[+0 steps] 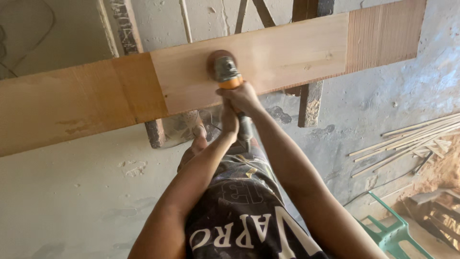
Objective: The person uses an angle grinder with a sanding disc to smooth the surface of a long wooden plank resting on a workbench. They move the tool along the plank's length, then flip the plank to sand the other side.
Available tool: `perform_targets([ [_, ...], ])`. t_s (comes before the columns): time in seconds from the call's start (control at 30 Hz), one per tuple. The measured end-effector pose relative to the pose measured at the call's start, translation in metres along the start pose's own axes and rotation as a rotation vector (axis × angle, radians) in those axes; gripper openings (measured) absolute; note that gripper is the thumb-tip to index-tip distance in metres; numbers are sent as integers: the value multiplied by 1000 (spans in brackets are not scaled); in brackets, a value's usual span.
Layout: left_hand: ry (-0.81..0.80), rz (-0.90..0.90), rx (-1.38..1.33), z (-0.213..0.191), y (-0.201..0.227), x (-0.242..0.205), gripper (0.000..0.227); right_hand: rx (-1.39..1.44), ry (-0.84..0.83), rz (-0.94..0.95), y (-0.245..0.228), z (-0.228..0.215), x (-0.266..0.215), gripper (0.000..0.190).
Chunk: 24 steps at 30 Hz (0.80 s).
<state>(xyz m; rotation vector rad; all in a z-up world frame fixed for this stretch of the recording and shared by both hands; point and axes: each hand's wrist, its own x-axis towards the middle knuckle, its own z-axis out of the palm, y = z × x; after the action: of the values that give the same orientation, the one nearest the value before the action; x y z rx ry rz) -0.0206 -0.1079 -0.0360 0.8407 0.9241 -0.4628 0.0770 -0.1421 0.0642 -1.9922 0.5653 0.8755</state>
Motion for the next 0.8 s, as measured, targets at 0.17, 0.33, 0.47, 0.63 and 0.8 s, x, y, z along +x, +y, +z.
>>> perform_targets([
  [0.17,-178,1,186,45,-8,5,77,244,51,-59,34,-46,10,29],
  [0.33,-289,42,450,33,7,4,76,378,137,-174,46,-56,8,26],
  [0.47,-343,281,588,-11,14,-15,54,438,160,-149,68,-85,-15,25],
  [0.63,65,885,1223,-33,85,15,24,658,227,-180,97,-136,-41,28],
  [0.8,210,1313,1750,15,178,61,88,787,339,-120,128,-189,-59,25],
])
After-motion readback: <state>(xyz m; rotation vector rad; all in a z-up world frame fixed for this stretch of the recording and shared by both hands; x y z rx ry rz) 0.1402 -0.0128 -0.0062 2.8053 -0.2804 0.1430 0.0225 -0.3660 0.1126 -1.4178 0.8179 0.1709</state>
